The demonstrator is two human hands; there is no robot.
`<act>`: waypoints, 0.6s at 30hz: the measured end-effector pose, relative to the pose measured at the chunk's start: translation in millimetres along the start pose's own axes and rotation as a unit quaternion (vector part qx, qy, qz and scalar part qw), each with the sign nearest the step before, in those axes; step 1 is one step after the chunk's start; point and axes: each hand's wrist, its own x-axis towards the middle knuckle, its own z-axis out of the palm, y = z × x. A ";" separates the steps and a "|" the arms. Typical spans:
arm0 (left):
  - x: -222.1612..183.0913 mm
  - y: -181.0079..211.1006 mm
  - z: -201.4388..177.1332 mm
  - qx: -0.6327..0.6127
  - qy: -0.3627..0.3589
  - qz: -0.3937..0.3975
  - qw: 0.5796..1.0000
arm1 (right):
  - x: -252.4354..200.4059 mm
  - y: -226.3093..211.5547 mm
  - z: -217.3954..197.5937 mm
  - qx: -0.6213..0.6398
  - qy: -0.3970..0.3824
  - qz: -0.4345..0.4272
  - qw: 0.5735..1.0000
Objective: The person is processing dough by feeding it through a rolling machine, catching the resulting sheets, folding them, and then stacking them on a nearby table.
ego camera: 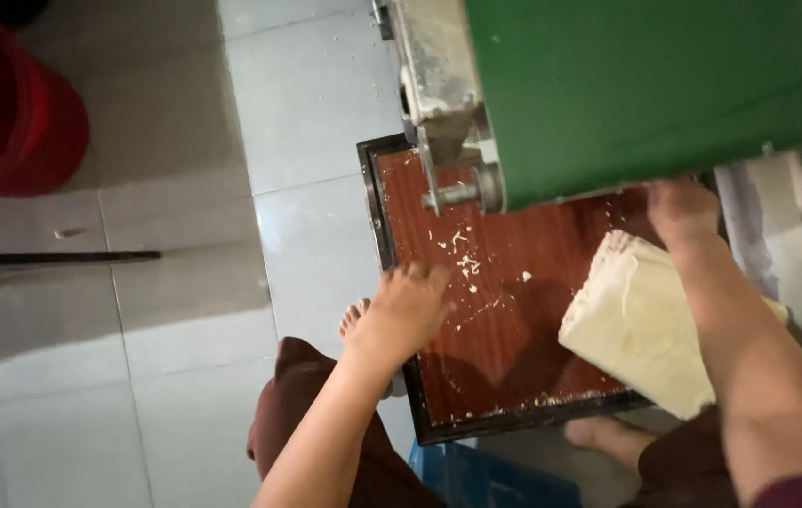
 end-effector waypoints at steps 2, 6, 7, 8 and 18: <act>-13.2 4.3 -21.2 -0.028 -0.075 -0.003 0.997 | 18.3 -23.4 4.7 0.003 -0.002 -0.036 0.999; -9.3 -10.5 -3.0 0.031 0.027 -0.056 0.998 | 29.3 -88.1 9.4 0.024 -0.013 -0.101 0.994; -6.5 -13.0 8.2 0.074 0.092 -0.050 0.992 | 25.5 -102.8 9.6 0.029 -0.018 -0.116 0.993; -15.3 -5.1 -5.5 0.072 0.087 -0.053 0.992 | 20.4 -118.5 9.5 0.033 -0.023 -0.130 0.991; -24.0 9.2 -32.2 0.007 0.014 -0.054 0.998 | -36.2 -217.3 -18.5 0.067 -0.040 -0.247 0.966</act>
